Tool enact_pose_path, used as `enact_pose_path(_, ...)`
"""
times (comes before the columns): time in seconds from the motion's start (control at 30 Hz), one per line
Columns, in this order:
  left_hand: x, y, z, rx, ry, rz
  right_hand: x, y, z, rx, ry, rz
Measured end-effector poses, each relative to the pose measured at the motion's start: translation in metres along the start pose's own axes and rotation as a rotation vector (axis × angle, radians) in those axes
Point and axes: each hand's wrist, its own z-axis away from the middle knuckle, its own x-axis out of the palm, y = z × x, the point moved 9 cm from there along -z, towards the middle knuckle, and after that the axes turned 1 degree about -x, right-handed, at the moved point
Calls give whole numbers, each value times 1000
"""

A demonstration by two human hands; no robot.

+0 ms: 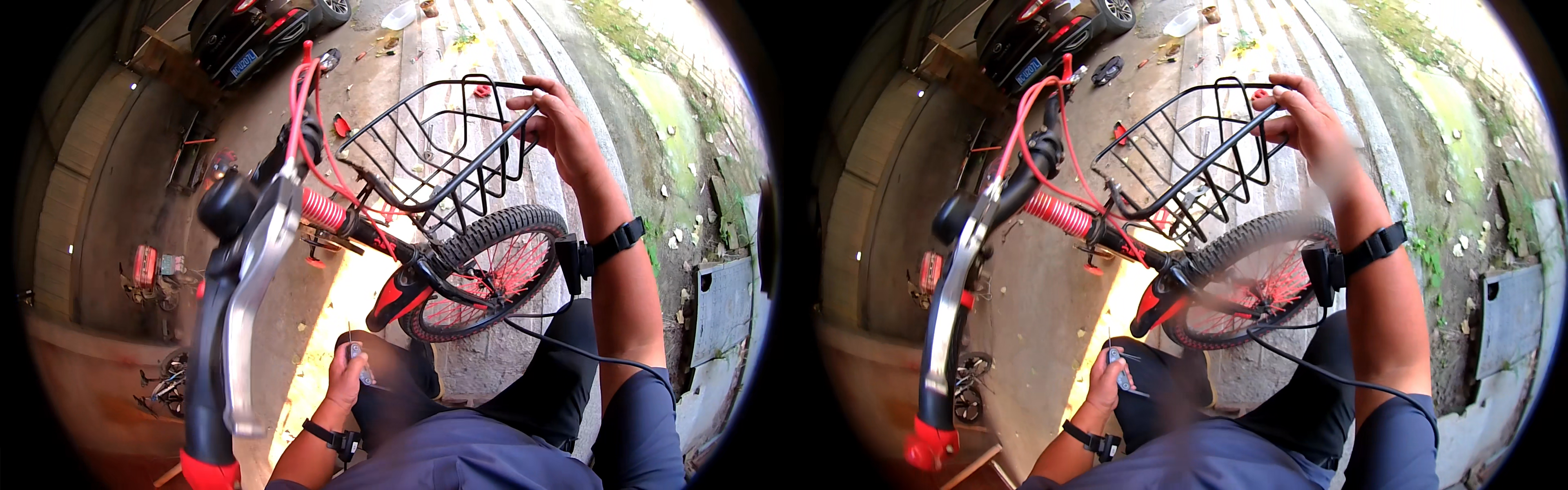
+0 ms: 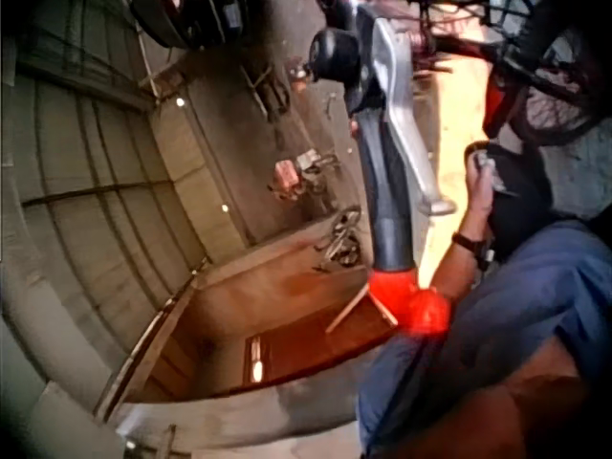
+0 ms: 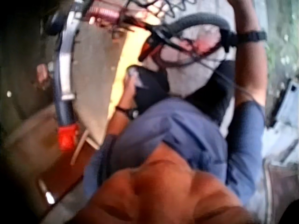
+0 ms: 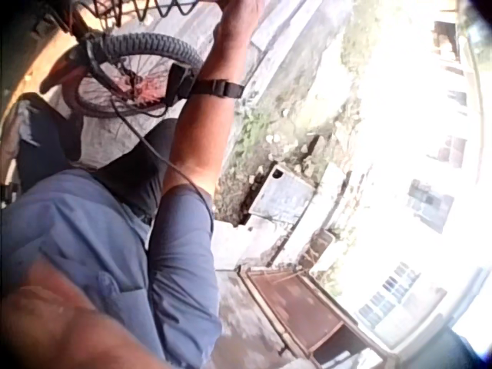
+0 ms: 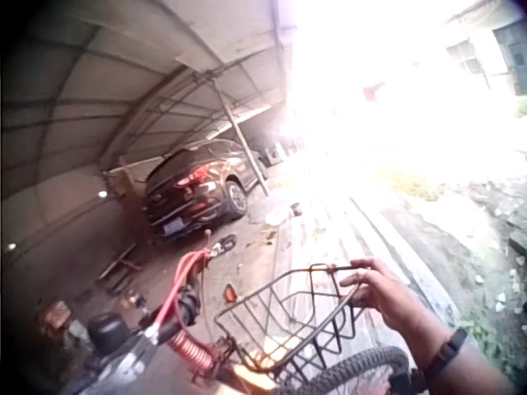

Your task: The person adjusts the handlebar and front basket of a red and black bicycle, then attaches a small black device to the handlebar using a strap. The person sits on the ground during the task and later stands to inspect the bicycle.

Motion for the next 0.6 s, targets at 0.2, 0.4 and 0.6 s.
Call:
enact_pose_path(0.2, -10, -1, 27, 101, 0, 89, 10, -15, 21, 8, 49, 71)
enact_pose_path(0.4, -16, -7, 39, 219, -11, 139, 18, -30, 43, -9, 130, 93)
enact_pose_path(0.6, -22, 12, 42, 296, 7, 343, 39, -37, 55, -11, 162, 65)
